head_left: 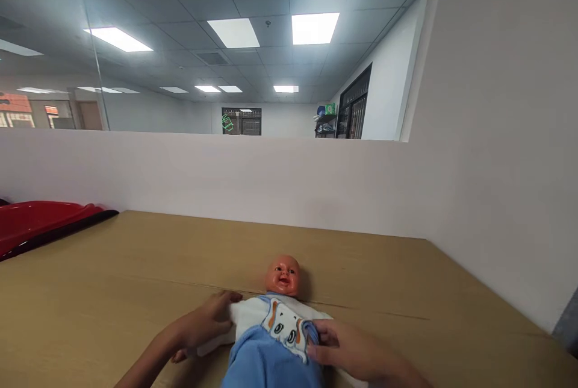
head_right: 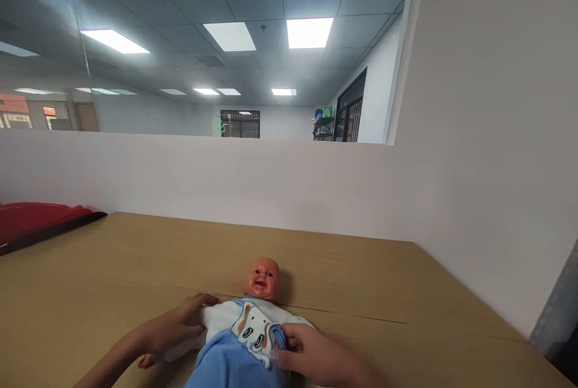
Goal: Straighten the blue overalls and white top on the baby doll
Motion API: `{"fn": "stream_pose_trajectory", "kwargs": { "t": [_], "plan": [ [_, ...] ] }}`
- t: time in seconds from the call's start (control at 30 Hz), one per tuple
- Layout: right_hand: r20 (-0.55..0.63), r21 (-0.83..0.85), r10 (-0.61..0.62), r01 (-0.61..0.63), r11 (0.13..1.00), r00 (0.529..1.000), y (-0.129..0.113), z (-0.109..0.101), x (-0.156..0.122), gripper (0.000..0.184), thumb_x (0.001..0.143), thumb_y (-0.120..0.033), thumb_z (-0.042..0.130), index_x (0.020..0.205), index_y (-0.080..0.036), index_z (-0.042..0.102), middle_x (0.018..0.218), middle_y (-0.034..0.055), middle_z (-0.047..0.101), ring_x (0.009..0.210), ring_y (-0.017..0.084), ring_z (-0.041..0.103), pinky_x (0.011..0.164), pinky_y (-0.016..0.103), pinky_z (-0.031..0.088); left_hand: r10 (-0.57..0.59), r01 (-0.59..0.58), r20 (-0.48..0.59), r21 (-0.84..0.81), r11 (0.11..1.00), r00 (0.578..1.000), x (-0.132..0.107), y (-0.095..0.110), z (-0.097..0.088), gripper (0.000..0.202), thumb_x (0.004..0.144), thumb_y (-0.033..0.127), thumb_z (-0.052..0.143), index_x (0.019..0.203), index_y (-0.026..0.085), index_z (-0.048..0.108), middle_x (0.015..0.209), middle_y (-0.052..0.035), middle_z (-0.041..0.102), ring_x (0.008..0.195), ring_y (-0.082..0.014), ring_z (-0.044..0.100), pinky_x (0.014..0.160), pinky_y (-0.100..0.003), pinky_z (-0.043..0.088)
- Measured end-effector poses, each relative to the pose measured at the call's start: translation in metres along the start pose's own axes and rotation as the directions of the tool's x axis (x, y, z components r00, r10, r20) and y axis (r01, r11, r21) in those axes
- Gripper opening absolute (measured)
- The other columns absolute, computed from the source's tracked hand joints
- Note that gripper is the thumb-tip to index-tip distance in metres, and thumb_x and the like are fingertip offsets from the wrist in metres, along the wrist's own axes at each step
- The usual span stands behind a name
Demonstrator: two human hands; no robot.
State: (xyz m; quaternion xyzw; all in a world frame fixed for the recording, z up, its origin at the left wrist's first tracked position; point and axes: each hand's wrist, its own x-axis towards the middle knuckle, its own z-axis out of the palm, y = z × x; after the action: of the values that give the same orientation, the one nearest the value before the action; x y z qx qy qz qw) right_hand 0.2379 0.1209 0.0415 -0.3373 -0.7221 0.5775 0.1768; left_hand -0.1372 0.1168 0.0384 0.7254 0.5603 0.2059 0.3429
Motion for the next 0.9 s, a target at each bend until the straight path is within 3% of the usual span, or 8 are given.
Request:
{"fn": "stream_pose_trajectory", "kwargs": {
  "t": [0.1,0.17,0.33,0.47,0.6,0.7,0.8,0.9],
  "plan": [
    [-0.114,0.18,0.043,-0.021,0.983,0.993,0.026,0.006,-0.02,0.08,0.078,-0.067,0.086,0.143,-0.025,0.065,0.155,0.0137,0.061,0.144,0.033,0.056,0.122,0.042,0.043,0.166,-0.159,-0.157,0.052,0.986,0.974,0.0,0.039,0.015,0.057,0.081,0.018,0.051,0.138,0.017,0.061,0.148,-0.0153,0.062,0.142,-0.0313,0.051,0.124,-0.046,0.036],
    [-0.201,0.193,0.061,-0.022,0.981,0.978,0.039,0.012,-0.026,0.088,0.075,-0.071,0.086,0.146,-0.025,0.063,0.161,0.0143,0.055,0.15,0.035,0.049,0.126,0.044,0.038,0.282,-0.281,-0.199,0.039,0.959,0.938,0.0,0.078,0.03,0.052,0.089,0.018,0.047,0.14,0.021,0.059,0.149,-0.0129,0.059,0.143,-0.0282,0.05,0.125,-0.044,0.033],
    [-0.391,-0.068,-0.082,0.06,0.996,0.917,0.03,0.023,-0.028,0.047,0.096,-0.06,0.065,0.127,-0.025,0.073,0.139,0.0107,0.071,0.137,0.034,0.059,0.12,0.047,0.044,0.453,-0.451,0.001,0.104,0.887,0.891,0.008,0.156,0.075,0.023,0.101,0.031,0.057,0.122,0.026,0.065,0.129,-0.0078,0.07,0.124,-0.0277,0.062,0.108,-0.039,0.046],
    [-0.487,-0.262,-0.146,0.015,0.965,0.861,0.028,0.02,-0.031,0.036,0.099,-0.054,0.056,0.098,-0.023,0.075,0.098,0.0063,0.077,0.095,0.029,0.069,0.088,0.037,0.055,0.344,-0.359,0.103,0.23,0.905,0.933,0.025,0.153,0.101,0.02,0.104,0.034,0.058,0.12,0.022,0.061,0.108,-0.0066,0.076,0.098,-0.0261,0.069,0.081,-0.034,0.048],
    [-0.557,-0.408,-0.168,-0.092,0.908,0.813,0.052,0.015,-0.037,0.029,0.098,-0.049,0.06,0.089,-0.023,0.069,0.081,0.0025,0.072,0.078,0.024,0.065,0.074,0.034,0.048,0.295,-0.317,0.119,0.387,0.866,0.948,0.034,0.132,0.109,0.02,0.103,0.039,0.063,0.113,0.022,0.065,0.109,-0.0086,0.077,0.101,-0.0296,0.07,0.078,-0.035,0.044],
    [-0.516,-0.529,-0.278,-0.046,0.847,0.81,0.063,0.011,-0.044,0.023,0.101,-0.041,0.056,0.09,-0.024,0.067,0.09,0.0041,0.073,0.085,0.024,0.067,0.078,0.034,0.049,0.301,-0.334,0.145,0.414,0.847,0.943,0.034,0.135,0.106,0.012,0.102,0.034,0.061,0.105,0.023,0.066,0.102,-0.0065,0.079,0.096,-0.028,0.072,0.072,-0.033,0.041],
    [-0.474,-0.613,-0.355,-0.012,0.79,0.806,0.065,0.002,-0.06,0.016,0.096,-0.036,0.064,0.105,-0.025,0.071,0.119,0.0086,0.072,0.114,0.029,0.065,0.1,0.04,0.051,0.314,-0.352,0.159,0.424,0.835,0.936,0.03,0.148,0.103,0.01,0.099,0.033,0.064,0.096,0.024,0.066,0.092,-0.0035,0.079,0.088,-0.0263,0.073,0.067,-0.033,0.037],
    [-0.462,-0.639,-0.357,-0.025,0.769,0.812,0.07,-0.012,-0.084,0.056,0.081,-0.032,0.08,0.135,-0.031,0.066,0.143,0.0098,0.065,0.136,0.034,0.056,0.116,0.046,0.046,0.323,-0.354,0.148,0.439,0.826,0.935,0.028,0.159,0.106,0.018,0.098,0.04,0.069,0.093,0.023,0.065,0.096,-0.0039,0.079,0.091,-0.0272,0.073,0.071,-0.033,0.041]
  ]
}}
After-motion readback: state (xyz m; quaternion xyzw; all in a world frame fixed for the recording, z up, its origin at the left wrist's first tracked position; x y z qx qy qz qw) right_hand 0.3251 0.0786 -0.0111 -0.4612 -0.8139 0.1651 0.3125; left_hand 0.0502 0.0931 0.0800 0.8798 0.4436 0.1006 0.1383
